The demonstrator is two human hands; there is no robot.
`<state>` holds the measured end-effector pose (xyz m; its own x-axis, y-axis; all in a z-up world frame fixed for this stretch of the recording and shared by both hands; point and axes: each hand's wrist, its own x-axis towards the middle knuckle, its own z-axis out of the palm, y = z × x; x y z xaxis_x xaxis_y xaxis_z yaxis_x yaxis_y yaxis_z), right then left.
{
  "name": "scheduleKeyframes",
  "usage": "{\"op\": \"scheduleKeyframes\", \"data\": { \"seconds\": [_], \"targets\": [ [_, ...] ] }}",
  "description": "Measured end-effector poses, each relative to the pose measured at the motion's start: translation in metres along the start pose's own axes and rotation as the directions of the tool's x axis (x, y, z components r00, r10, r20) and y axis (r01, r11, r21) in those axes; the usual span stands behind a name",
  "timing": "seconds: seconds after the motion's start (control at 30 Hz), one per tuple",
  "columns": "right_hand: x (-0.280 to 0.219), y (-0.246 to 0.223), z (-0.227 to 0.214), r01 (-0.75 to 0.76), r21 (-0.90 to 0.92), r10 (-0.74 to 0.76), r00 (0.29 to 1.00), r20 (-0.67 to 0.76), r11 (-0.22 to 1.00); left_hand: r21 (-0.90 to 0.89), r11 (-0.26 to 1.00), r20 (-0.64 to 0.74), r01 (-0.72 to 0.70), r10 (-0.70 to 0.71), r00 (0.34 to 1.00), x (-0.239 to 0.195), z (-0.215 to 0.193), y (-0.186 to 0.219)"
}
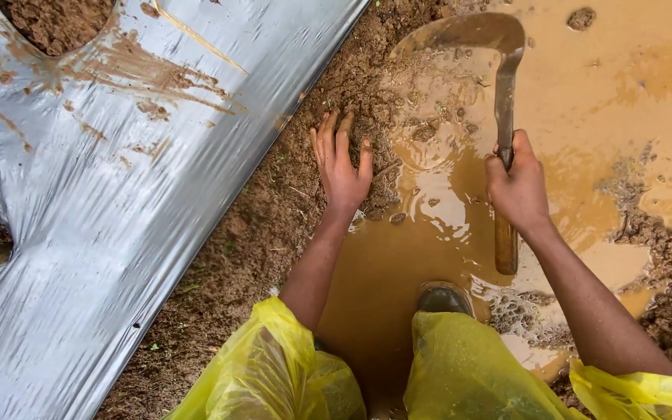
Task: Packing wet mud into planting holes in a plastic-covered field to secure plants.
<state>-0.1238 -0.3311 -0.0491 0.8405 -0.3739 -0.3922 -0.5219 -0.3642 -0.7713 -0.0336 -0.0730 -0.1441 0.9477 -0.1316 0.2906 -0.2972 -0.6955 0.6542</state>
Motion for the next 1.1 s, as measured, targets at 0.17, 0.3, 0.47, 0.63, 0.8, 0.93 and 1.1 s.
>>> {"op": "scheduleKeyframes", "data": {
  "seconds": [0.17,0.3,0.47,0.63,0.8,0.93,1.1],
  "targets": [
    [0.060,-0.013,-0.009,0.013,0.373,0.055,0.984,-0.170,0.928,-0.214,0.974,-0.053,0.077,-0.090,0.994,-0.002,0.001,0.009],
    [0.037,0.005,0.027,-0.202,0.420,0.203,0.978,0.043,0.885,-0.325,0.945,-0.084,0.041,-0.072,0.994,0.001,0.000,0.010],
    [-0.013,0.014,0.031,-0.292,0.402,0.273,0.956,0.105,0.868,-0.352,0.936,-0.090,0.011,-0.045,0.995,-0.010,0.012,-0.011],
    [-0.021,0.070,0.013,-0.106,0.007,0.106,0.994,-0.010,0.994,-0.404,0.915,-0.091,0.017,-0.059,0.994,-0.010,0.021,-0.008],
    [0.016,0.016,0.008,0.054,0.343,0.026,0.974,-0.226,0.938,-0.424,0.905,-0.034,0.038,-0.058,0.998,-0.008,0.006,0.003],
    [0.026,0.027,0.036,-0.045,0.325,0.084,0.991,-0.107,0.945,-0.424,0.904,-0.022,0.050,-0.065,0.998,-0.010,0.006,0.001],
    [-0.005,0.005,0.046,-0.267,0.431,0.269,0.962,0.058,0.862,-0.374,0.924,0.006,0.073,-0.076,0.997,-0.009,0.002,0.004]
  ]
}}
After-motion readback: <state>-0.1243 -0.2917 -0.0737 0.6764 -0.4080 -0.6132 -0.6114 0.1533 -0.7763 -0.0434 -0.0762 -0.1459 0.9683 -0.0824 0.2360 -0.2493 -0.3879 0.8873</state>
